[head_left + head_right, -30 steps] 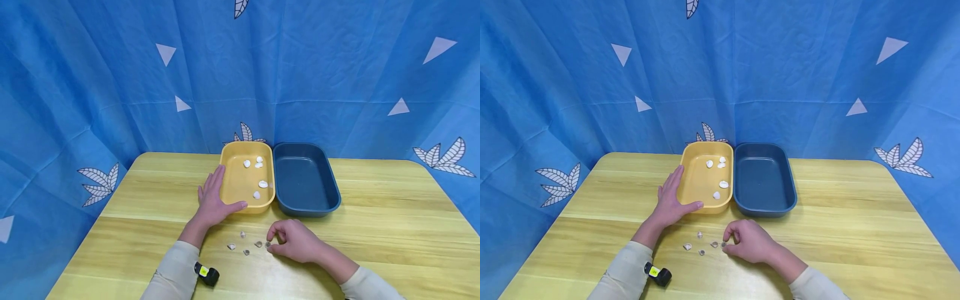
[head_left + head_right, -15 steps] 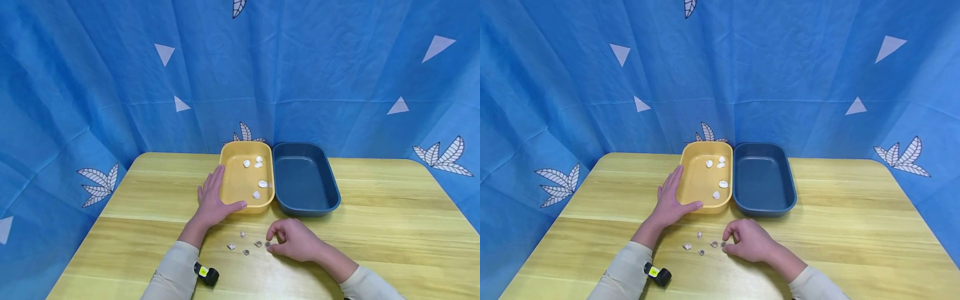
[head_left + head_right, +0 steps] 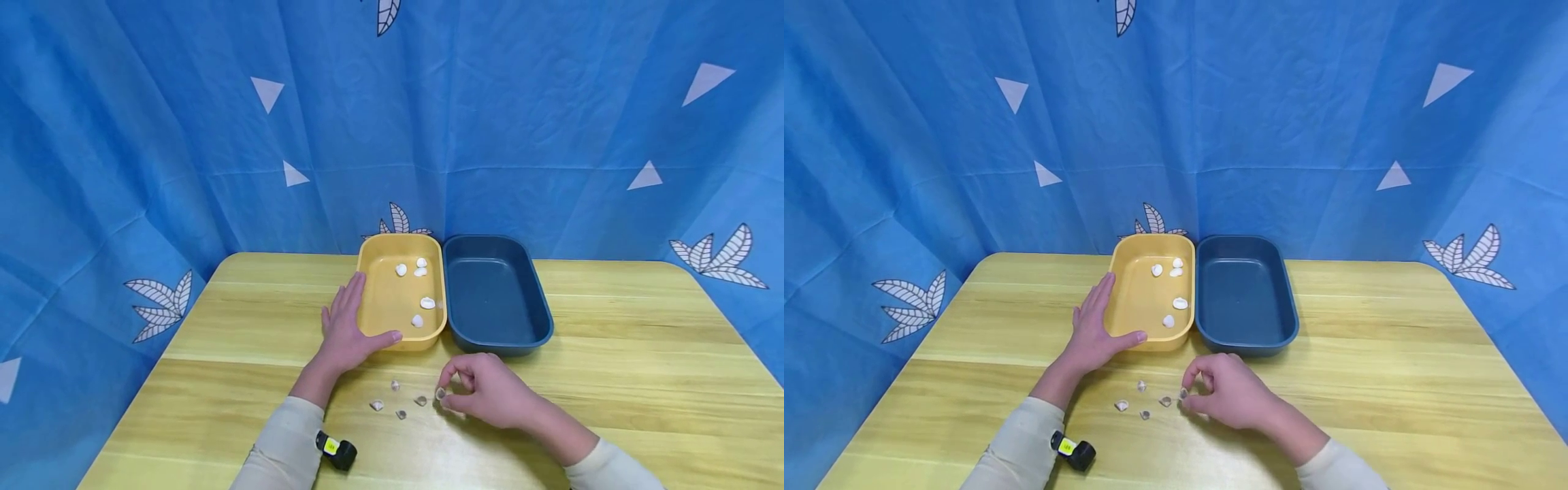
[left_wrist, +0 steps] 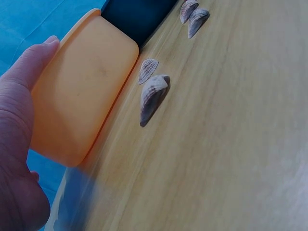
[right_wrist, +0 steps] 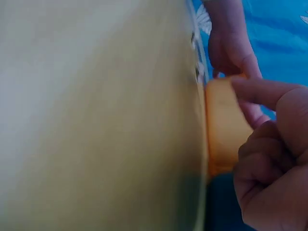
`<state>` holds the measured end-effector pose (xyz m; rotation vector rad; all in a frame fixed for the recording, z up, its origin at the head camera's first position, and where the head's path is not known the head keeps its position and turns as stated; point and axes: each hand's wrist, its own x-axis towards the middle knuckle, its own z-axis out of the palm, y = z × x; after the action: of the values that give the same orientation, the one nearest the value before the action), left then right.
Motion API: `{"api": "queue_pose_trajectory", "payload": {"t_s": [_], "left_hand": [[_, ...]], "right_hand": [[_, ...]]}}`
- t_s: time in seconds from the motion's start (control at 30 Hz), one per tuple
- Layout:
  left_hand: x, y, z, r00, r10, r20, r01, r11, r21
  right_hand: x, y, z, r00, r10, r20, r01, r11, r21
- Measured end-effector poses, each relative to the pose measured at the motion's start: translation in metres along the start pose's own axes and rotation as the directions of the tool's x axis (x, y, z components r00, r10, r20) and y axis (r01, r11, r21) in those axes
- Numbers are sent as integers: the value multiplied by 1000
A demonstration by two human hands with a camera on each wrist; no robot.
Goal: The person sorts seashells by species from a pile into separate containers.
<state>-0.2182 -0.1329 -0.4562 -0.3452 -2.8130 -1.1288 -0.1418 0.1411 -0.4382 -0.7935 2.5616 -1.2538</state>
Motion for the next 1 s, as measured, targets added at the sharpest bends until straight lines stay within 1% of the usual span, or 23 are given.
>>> {"api": "queue_pose_trajectory", "payload": {"t_s": [0.1, 0.23, 0.37, 0.53, 0.77, 0.9, 1.0], "left_hand": [[-1, 0, -1, 1000, -8, 4, 8, 1000, -5], [0, -1, -1, 1000, -8, 2, 8, 1000, -12], [0, -1, -1, 1000, -5, -4, 5, 1000, -15], [-1, 0, -1, 1000, -7, -2, 7, 1000, -20], [-1, 1, -2, 1000, -2, 7, 2, 1000, -18], [-1, 1, -1, 1000, 1, 2, -1, 1000, -26], [-1, 0, -1, 1000, 2, -2, -2, 1000, -26]], "right_hand": [[0, -7, -10, 999, -29, -37, 30, 999, 26], [2, -17, -25, 996, -27, -82, 31, 999, 44], [8, -23, -42, 993, -22, -120, 25, 999, 31], [18, -25, -64, 986, -14, -167, 16, 1000, 8], [39, -19, -93, 971, 23, -237, -20, 1000, 12], [53, -8, -105, 959, 40, -281, -41, 999, 3], [65, 4, -110, 952, 68, -298, -70, 998, 1]]}}
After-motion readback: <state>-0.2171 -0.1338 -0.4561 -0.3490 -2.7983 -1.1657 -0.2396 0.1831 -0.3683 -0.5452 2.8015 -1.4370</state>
